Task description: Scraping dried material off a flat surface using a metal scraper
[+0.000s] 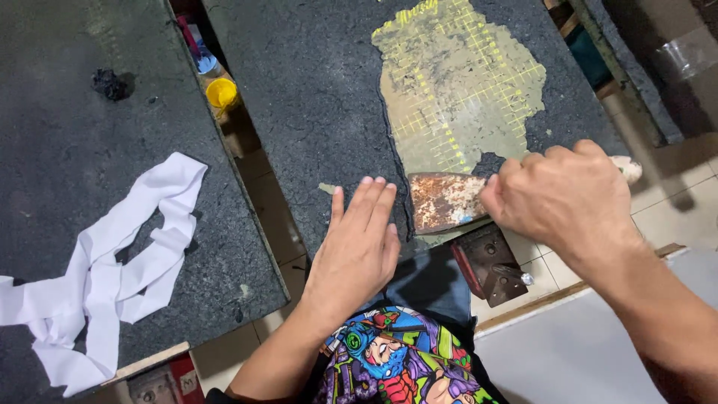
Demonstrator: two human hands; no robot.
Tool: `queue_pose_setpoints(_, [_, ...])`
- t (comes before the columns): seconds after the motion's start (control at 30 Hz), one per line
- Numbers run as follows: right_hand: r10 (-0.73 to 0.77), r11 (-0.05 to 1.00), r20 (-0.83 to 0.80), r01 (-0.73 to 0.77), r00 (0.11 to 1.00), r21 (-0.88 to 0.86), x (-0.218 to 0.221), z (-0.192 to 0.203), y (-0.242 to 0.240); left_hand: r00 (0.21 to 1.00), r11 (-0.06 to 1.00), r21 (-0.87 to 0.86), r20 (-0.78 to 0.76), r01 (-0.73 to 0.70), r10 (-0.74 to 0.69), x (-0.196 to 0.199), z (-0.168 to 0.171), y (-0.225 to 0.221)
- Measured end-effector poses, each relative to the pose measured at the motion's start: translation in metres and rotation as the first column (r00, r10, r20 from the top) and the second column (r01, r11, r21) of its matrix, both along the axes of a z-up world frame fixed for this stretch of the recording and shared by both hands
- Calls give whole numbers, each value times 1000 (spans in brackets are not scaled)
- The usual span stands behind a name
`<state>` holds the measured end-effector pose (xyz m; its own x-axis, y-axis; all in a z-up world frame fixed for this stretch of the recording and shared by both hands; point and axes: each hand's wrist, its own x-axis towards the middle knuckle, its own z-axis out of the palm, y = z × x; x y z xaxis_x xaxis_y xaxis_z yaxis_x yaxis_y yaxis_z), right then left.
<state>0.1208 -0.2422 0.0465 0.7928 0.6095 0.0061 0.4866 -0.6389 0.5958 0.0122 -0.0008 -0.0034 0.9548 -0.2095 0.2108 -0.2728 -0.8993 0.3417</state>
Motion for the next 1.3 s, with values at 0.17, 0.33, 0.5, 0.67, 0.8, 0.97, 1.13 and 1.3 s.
queue_pose_setpoints(0.17, [77, 993, 155, -90, 985, 80, 4, 17, 5, 999, 1000, -4, -28, 29, -29, -1, -3, 4])
queue_pose_setpoints(0.33, [-156, 968, 73, 168, 985, -187, 21, 18, -27, 1000, 999, -25, -2, 30, -30, -1, 0, 7])
queue_pose_setpoints(0.5, [-48, 991, -135, 30, 990, -132, 14, 13, 9, 1000, 996, -87, -22, 18, -20, -1, 5, 5])
queue_pose_setpoints(0.67, [132, 985, 277, -158, 952, 75, 9, -6, -1, 1000, 999, 26, -19, 25, -24, 1, -2, 1])
queue_pose_setpoints(0.8, [179, 969, 286, -219, 941, 114, 12, -3, 2, 999, 999, 23, -35, 27, -26, 2, -3, 0])
queue_pose_setpoints(0.97, [172, 973, 291, -209, 941, 102, 14, -9, 1, 998, 998, 43, -47, 43, -41, 2, -2, 0])
queue_pose_setpoints(1.13, [177, 972, 263, -210, 949, 103, 20, -19, -4, 997, 999, 21, -67, 27, -26, 2, -5, 0])
queue_pose_setpoints(1.3, [185, 970, 248, -217, 951, 106, 20, -15, -2, 998, 998, 50, -62, 28, -25, 3, 0, 0])
